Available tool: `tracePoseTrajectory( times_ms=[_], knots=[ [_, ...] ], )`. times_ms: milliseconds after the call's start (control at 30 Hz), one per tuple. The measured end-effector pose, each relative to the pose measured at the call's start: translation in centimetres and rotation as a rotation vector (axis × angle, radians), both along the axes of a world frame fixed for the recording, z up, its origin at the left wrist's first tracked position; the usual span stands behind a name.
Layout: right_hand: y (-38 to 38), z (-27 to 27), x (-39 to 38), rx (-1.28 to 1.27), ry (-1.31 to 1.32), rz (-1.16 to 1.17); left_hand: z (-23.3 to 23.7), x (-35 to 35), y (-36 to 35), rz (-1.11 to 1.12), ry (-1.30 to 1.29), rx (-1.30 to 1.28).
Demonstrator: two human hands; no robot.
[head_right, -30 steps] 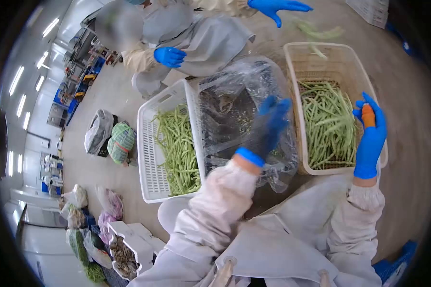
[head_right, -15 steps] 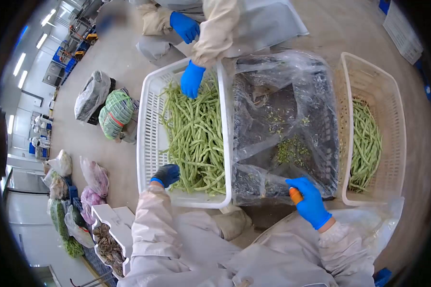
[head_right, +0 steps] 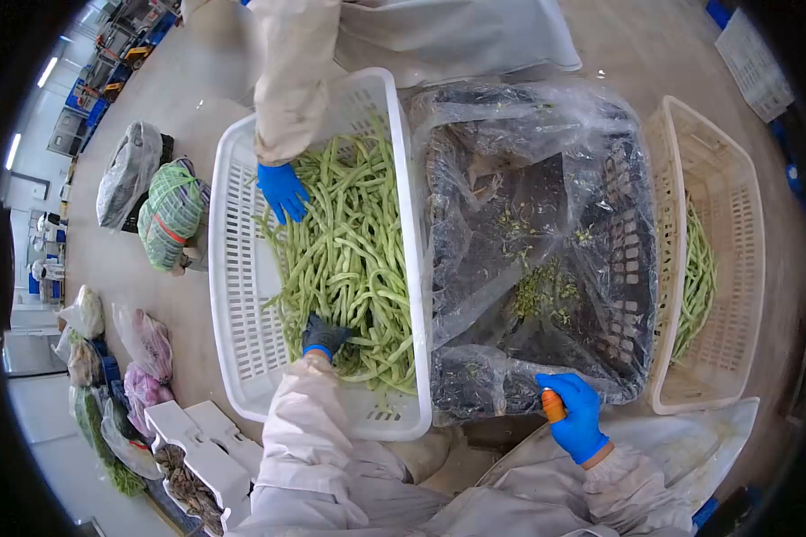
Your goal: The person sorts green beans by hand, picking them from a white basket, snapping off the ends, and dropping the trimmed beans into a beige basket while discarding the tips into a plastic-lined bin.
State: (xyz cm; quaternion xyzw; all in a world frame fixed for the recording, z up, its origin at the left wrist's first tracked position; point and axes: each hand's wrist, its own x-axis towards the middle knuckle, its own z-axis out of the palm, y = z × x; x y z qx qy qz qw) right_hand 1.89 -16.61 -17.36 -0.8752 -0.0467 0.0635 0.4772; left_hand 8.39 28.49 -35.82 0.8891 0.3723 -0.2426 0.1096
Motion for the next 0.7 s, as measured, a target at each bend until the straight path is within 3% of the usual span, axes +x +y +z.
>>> tracePoseTrajectory(
  times_ms=[100, 167, 233, 267, 300, 367, 500, 633, 667, 700],
  knots=[
    [-0.2, -0.1, 0.3, -0.006, -0.014, -0.01, -0.7, 0.6, -2.7, 0.064, 0.027, 0.216],
    [-0.3, -0.3, 0.2, -0.005, 0.014, -0.009, -0.4, 0.8, -2.2, 0.055, 0.076, 0.228],
    [-0.3, -0.5, 0.2, -0.035, -0.017, 0.01, 0.4, 1.0, 0.4, 0.085, 0.06, 0.088],
    [-0.3, -0.6, 0.1, -0.068, -0.045, 0.03, -1.3, 0.2, 3.4, -0.013, -0.143, -0.133],
    [-0.4, -0.6, 0.1, -0.062, -0.042, 0.023, -1.8, 0.3, 5.0, -0.019, -0.139, -0.128],
    [-0.3, -0.5, 0.2, -0.059, -0.029, 0.013, -0.5, 0.8, 6.4, 0.069, -0.225, -0.639],
    [-0.2, -0.1, 0.2, -0.033, -0.04, -0.01, 5.2, 0.5, 4.4, -0.035, -0.177, -0.74],
    [-0.3, -0.4, 0.0, -0.026, -0.101, -0.007, 6.9, -0.2, 7.0, -0.014, -0.179, -0.839],
    [-0.3, -0.3, 0.0, -0.026, -0.101, -0.001, 11.3, 0.5, 6.3, -0.563, -0.155, -0.6],
    [-0.4, -0.4, 0.0, -0.016, -0.115, -0.006, 12.1, 0.7, 6.3, -0.571, -0.165, -0.585]
  ],
)
